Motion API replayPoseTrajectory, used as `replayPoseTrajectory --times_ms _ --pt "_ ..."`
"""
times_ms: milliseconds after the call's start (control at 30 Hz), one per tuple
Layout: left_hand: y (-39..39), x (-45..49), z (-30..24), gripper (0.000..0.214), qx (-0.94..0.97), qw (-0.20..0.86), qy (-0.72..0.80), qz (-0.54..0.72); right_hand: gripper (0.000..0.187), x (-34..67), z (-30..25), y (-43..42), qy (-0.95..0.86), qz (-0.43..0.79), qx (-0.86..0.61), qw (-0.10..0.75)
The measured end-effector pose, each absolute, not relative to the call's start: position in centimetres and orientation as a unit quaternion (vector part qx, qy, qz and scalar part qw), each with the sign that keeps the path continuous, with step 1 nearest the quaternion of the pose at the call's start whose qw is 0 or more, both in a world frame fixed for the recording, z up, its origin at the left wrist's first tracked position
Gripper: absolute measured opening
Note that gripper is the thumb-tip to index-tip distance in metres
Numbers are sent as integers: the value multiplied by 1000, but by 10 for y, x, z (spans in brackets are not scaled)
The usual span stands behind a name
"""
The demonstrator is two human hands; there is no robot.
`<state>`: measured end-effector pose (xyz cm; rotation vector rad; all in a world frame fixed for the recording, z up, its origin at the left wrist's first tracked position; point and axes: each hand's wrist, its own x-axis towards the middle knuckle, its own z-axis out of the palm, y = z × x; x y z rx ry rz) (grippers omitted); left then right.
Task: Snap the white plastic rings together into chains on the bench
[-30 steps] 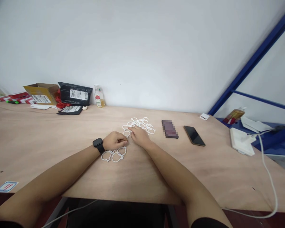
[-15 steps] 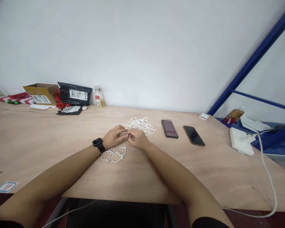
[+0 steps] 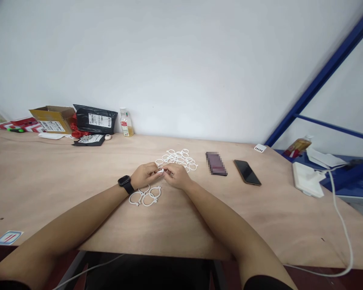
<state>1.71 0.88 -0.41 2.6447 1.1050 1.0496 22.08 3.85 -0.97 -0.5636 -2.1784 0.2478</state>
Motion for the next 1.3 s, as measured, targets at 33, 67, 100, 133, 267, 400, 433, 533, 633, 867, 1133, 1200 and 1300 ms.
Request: replayPoseTrajectory --times_ms 33,67,100,133,267,400,433,533,633,867,1133,1200,1300 --pt "9 17 -4 36 866 44 363 341 12 221 -9 38 -872 103 -225 422" --pt "9 17 -3 36 867 43 363 340 12 222 -9 38 -873 106 -225 419" --pt "9 17 -3 36 867 43 362 339 12 222 -9 38 -874 109 -225 417" --pt "9 17 -3 36 868 43 361 339 12 222 -10 38 -874 111 -226 416" --pt "8 18 -4 37 868 37 364 336 13 223 -12 39 -875 116 -236 407" --pt "7 19 -3 38 879 26 352 320 9 221 -13 39 -877 113 -241 400" --pt "6 19 -3 38 883 21 347 314 9 220 -13 39 -878 110 -239 400" --pt "5 20 -1 40 895 10 332 297 11 219 -13 39 -879 106 -235 402" --pt "3 22 1 41 907 6 316 277 16 219 -13 41 -881 123 -233 393" --pt "4 19 2 41 893 34 348 283 26 222 -12 41 -884 146 -252 365" --pt "13 8 -2 31 888 85 357 277 43 220 -17 49 -906 84 -296 291" --pt "13 10 -1 30 895 83 344 271 41 220 -19 50 -916 75 -296 261" --pt "12 11 0 36 904 95 319 267 32 220 -19 51 -922 60 -300 237"
